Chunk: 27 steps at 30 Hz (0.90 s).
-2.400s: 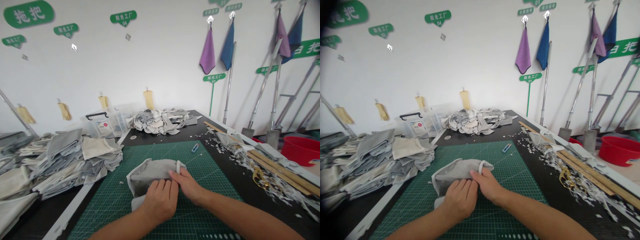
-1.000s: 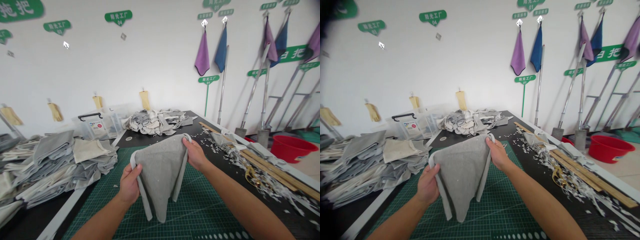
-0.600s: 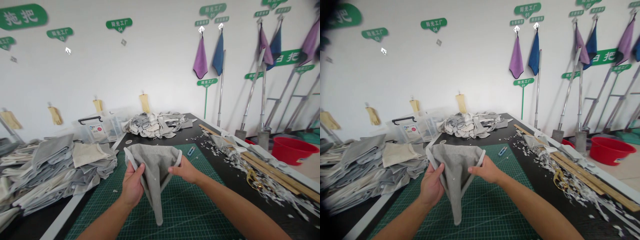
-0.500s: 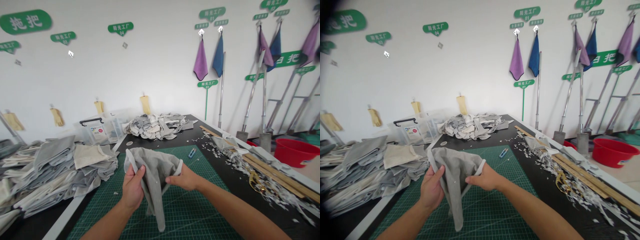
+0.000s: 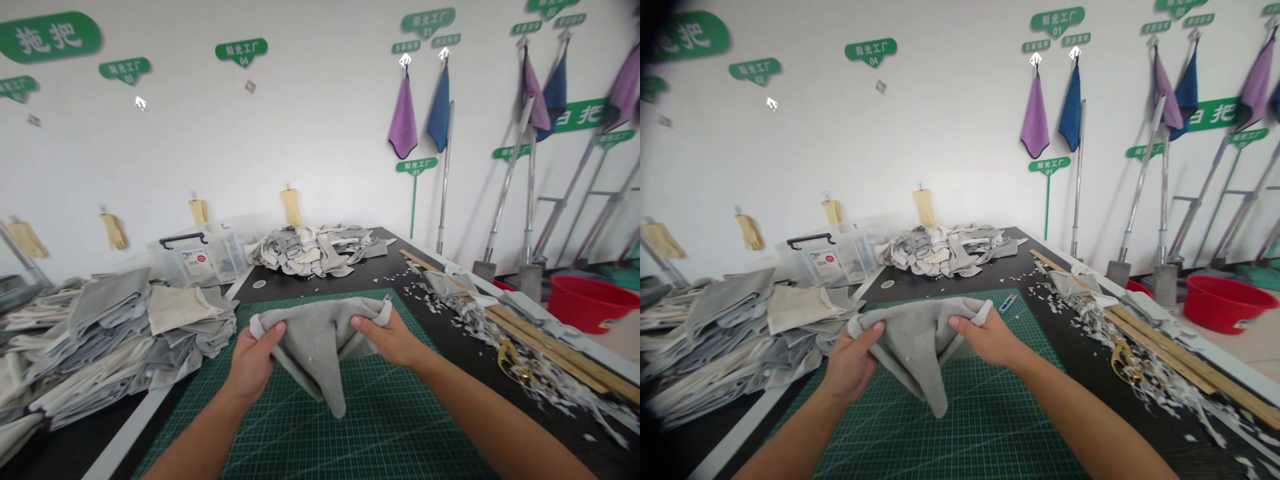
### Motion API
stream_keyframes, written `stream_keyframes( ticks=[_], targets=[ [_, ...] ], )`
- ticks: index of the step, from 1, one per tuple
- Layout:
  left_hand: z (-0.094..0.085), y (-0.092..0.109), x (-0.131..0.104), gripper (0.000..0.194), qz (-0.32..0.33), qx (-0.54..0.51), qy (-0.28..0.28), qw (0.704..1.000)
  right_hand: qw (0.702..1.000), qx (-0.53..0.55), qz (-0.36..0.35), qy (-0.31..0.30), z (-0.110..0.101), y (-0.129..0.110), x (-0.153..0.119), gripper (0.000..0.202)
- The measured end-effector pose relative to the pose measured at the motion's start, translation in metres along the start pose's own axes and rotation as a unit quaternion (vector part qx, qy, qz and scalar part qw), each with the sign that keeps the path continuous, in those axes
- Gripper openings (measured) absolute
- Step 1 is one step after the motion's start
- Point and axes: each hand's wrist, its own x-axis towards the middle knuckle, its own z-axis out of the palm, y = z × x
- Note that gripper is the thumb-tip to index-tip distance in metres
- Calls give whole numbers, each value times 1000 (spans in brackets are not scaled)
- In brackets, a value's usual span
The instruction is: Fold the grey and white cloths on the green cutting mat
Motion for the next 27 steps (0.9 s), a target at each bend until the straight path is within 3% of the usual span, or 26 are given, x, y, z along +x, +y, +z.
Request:
stream_keyframes(
  ticks=[4, 8, 11, 15, 19, 23, 27],
  targets=[
    [-11, 12, 6, 21, 47, -19, 31, 998, 996, 55, 37, 64, -18, 1, -1, 29],
    [-9, 11, 1, 23, 60, -27, 25, 998, 993, 75, 39, 85, -18, -4, -1, 24],
    [-5, 9, -4, 25, 44, -12, 15, 999, 995, 19, 8, 98, -15, -7, 1, 22],
    [-4, 7, -3, 28, 45, 19, 6, 999, 984, -133, -30, 111, -13, -11, 2, 20],
    [-6, 3, 2, 26, 134, 35, 64, 988, 960, -223, -95, 138, -13, -18, 2, 14],
    [-1, 4, 0, 41, 213, 29, 89, 973, 928, -274, -166, 188, -14, -23, 2, 14],
    [7, 10, -6, 46, 268, 30, 77, 960, 944, -214, -192, 165, -13, -24, 2, 15]
  ],
)
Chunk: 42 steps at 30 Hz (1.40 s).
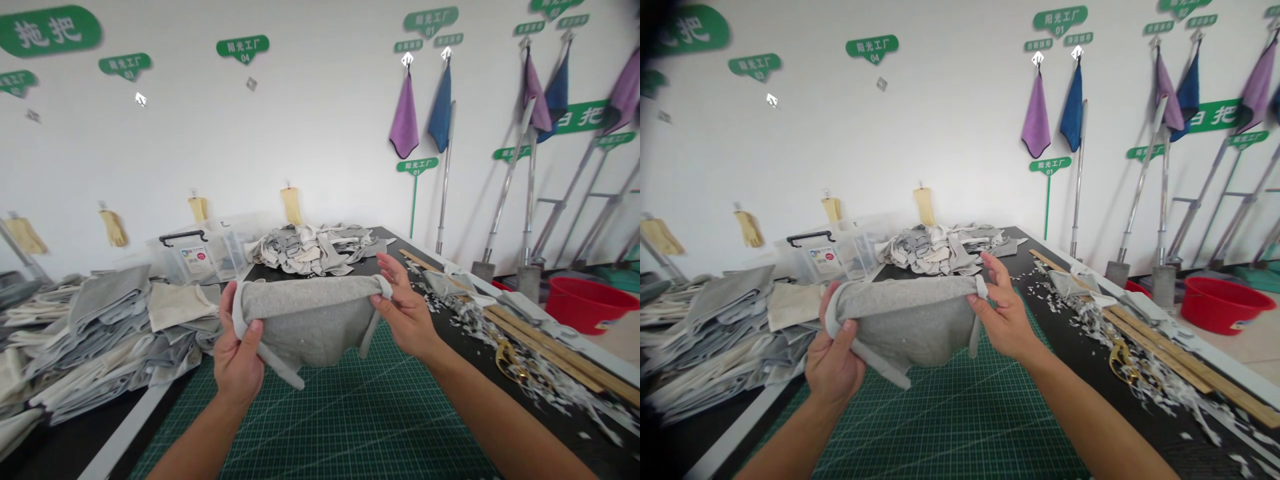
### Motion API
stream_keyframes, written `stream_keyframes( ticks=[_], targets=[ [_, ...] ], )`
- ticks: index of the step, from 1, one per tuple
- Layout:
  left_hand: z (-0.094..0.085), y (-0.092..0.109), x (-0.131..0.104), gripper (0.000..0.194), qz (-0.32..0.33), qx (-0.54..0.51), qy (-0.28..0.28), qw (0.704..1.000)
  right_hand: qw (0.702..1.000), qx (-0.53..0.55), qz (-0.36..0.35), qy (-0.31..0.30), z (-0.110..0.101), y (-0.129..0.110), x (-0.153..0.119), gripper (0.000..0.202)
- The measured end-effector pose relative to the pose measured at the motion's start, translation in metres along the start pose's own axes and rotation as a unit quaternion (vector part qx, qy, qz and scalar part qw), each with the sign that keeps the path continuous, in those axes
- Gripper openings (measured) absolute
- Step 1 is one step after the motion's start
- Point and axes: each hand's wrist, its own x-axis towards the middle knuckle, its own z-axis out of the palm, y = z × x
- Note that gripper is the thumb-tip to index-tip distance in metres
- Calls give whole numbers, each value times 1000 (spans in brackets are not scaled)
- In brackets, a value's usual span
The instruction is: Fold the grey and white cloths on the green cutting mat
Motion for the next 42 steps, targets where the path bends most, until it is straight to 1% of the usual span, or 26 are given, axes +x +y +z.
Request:
stream_keyframes(
  ticks=[1, 3, 5, 7, 8, 9, 11, 13, 14, 16, 18, 21, 23, 25, 27, 28, 30, 31, 32, 34, 36, 38, 40, 42],
  targets=[
    [1, 2, 0, 44, 15, -2, -5, 1000, 1000, 27, -2, -5, 1, 0, 0, 16],
    [1, 5, 0, 34, 37, -15, -27, 999, 996, 85, 1, -13, 1, -1, -1, 15],
    [-1, 6, 1, 25, 28, -28, -73, 997, 990, 139, 20, -22, 0, -2, -3, 15],
    [-4, 6, 0, 24, 2, -24, -111, 993, 982, 178, 56, -40, -2, 0, -6, 19],
    [-7, 6, -1, 26, -10, -16, -114, 993, 978, 189, 78, -50, -3, 2, -7, 21],
    [-9, 4, -2, 26, -21, -7, -103, 994, 974, 197, 101, -57, -5, 4, -9, 23],
    [-15, 2, -3, 23, -49, 14, -63, 997, 965, 212, 144, -56, -6, 8, -11, 23],
    [-17, -1, -2, 22, -103, 40, -36, 993, 956, 228, 180, -49, -6, 11, -9, 25],
    [-17, -3, 0, 24, -136, 53, -37, 989, 951, 233, 198, -51, -4, 13, -8, 29],
    [-14, -8, 5, 30, -200, 71, -63, 975, 942, 232, 232, -69, 0, 18, -5, 42],
    [-11, -18, 10, 38, -248, 85, -105, 959, 939, 206, 259, -91, 7, 30, -4, 54],
    [-11, -48, 9, 41, -311, 106, -167, 929, 939, 117, 296, -130, 18, 62, -14, 59],
    [-16, -74, 2, 41, -356, 120, -193, 906, 931, 23, 321, -171, 25, 89, -26, 55],
    [-24, -99, -7, 46, -385, 152, -212, 885, 910, -120, 341, -205, 31, 114, -39, 47],
    [-31, -116, -15, 50, -402, 193, -239, 863, 894, -181, 345, -221, 34, 132, -49, 42],
    [-34, -121, -18, 50, -409, 215, -252, 850, 889, -200, 344, -228, 35, 138, -52, 42],
    [-38, -126, -19, 47, -415, 260, -272, 828, 877, -234, 341, -243, 35, 145, -55, 46],
    [-39, -126, -18, 44, -409, 285, -276, 822, 870, -253, 340, -251, 35, 146, -56, 49],
    [-40, -126, -16, 42, -395, 310, -279, 819, 862, -273, 339, -261, 34, 145, -57, 52],
    [-43, -126, -11, 39, -346, 365, -276, 819, 843, -309, 337, -283, 33, 143, -58, 54],
    [-47, -128, -7, 42, -290, 420, -263, 819, 826, -344, 331, -299, 31, 138, -60, 50],
    [-50, -132, -4, 49, -252, 466, -243, 813, 813, -375, 321, -309, 31, 132, -63, 44],
    [-52, -135, -2, 55, -239, 503, -226, 799, 805, -396, 310, -313, 31, 127, -65, 42],
    [-52, -135, -2, 61, -228, 539, -213, 782, 803, -409, 299, -314, 31, 123, -65, 44]
  ],
)
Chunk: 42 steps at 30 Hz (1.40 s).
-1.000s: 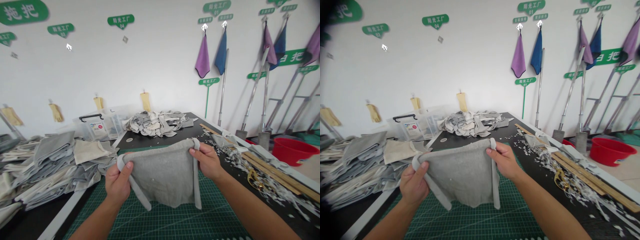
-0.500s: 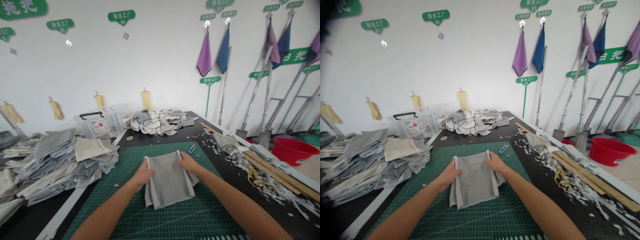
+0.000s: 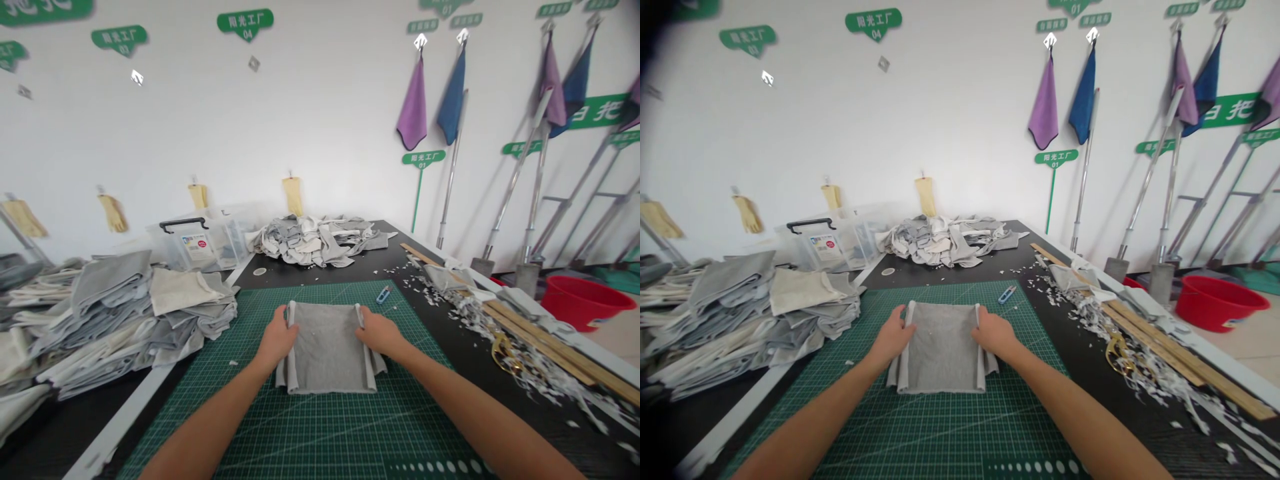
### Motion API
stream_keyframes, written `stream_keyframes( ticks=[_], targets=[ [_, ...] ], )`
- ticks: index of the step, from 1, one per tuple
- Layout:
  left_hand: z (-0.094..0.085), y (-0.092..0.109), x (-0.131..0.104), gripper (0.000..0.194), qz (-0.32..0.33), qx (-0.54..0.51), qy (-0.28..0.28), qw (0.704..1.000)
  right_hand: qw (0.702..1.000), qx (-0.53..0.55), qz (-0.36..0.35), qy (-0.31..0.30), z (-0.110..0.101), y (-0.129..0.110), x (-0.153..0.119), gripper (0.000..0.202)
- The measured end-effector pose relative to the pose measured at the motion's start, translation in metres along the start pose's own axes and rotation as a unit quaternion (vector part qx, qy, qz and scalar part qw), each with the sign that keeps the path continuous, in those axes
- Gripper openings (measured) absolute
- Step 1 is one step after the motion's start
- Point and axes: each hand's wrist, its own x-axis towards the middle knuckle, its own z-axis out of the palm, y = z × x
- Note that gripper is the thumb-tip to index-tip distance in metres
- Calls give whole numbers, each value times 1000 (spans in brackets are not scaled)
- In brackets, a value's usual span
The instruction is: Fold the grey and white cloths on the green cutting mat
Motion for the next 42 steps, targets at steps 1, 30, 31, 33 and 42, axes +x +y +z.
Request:
stream_keyframes(
  ticks=[1, 30, 31, 33, 42],
  targets=[
    [-1, 1, -1, 65, 4, 21, 19, 1000, 1000, -8, -4, 11, -1, -1, -1, 46],
    [-4, -2, -34, 44, 138, 324, -69, 933, 966, -13, -258, -15, 29, -32, -35, 66],
    [-6, -3, -30, 40, 142, 348, -44, 926, 966, -16, -257, -12, 30, -32, -35, 67],
    [-12, -4, -24, 36, 164, 389, 2, 907, 966, -23, -257, -3, 31, -32, -35, 69],
    [-10, 32, -32, 36, 322, 316, 0, 892, 964, -61, -257, 40, 32, -40, -41, 60]
  ],
)
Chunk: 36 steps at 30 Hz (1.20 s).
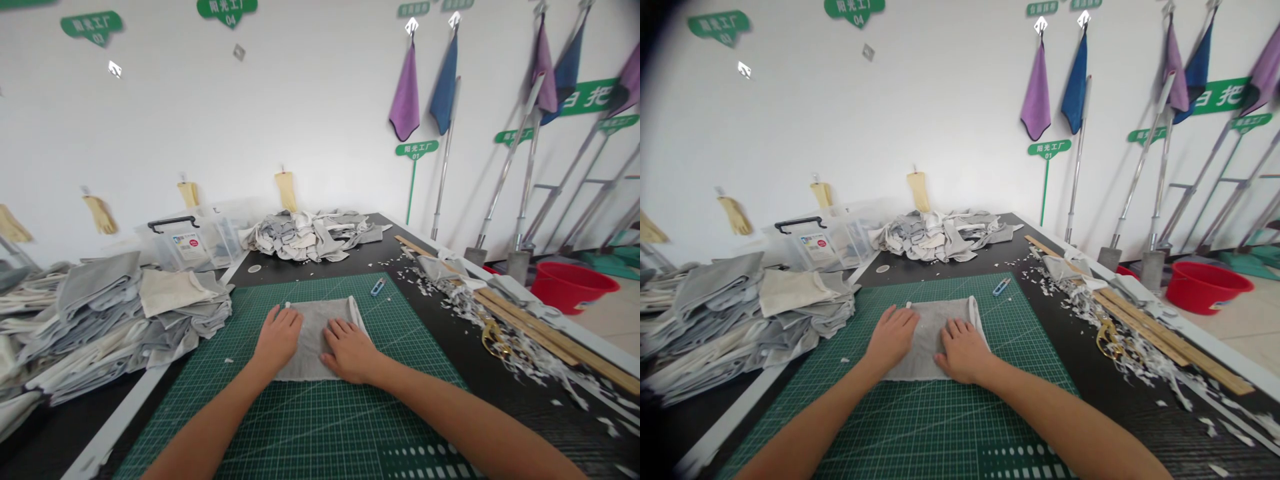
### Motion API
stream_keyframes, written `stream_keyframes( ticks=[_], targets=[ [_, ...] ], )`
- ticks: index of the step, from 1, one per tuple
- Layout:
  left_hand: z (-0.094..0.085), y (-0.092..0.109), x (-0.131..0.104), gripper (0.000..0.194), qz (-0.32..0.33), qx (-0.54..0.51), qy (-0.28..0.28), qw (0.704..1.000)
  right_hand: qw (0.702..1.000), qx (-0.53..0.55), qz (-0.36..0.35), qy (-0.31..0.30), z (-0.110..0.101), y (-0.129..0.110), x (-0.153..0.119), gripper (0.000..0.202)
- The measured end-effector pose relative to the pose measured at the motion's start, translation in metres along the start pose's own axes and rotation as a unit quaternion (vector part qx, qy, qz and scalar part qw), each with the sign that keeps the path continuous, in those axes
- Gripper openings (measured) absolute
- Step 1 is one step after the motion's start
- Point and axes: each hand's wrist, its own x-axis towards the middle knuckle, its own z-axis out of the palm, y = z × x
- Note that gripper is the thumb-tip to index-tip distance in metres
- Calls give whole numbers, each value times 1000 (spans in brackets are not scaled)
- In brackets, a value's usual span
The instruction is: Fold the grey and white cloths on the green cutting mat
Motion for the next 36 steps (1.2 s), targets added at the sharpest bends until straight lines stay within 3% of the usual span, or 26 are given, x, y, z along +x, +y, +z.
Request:
stream_keyframes(
  ticks=[7, 20, 25, 31, 36],
  targets=[
    [19, 4, 7, 29, -89, -85, -71, 990, 1000, -3, -7, 7, -4, -4, 0, 54],
    [31, -10, 17, 26, -77, -120, -22, 990, 1000, -4, -5, 14, -3, -4, -1, 54],
    [24, -44, 17, 29, -185, -98, 80, 975, 1000, 4, -9, 15, -1, -2, -1, 55],
    [26, -92, 11, 34, -296, -81, 60, 950, 1000, 10, -5, 9, -1, -2, 0, 55],
    [34, -104, 7, 38, -380, -86, 58, 919, 1000, 6, -4, 2, -1, -3, -1, 55]
  ],
)
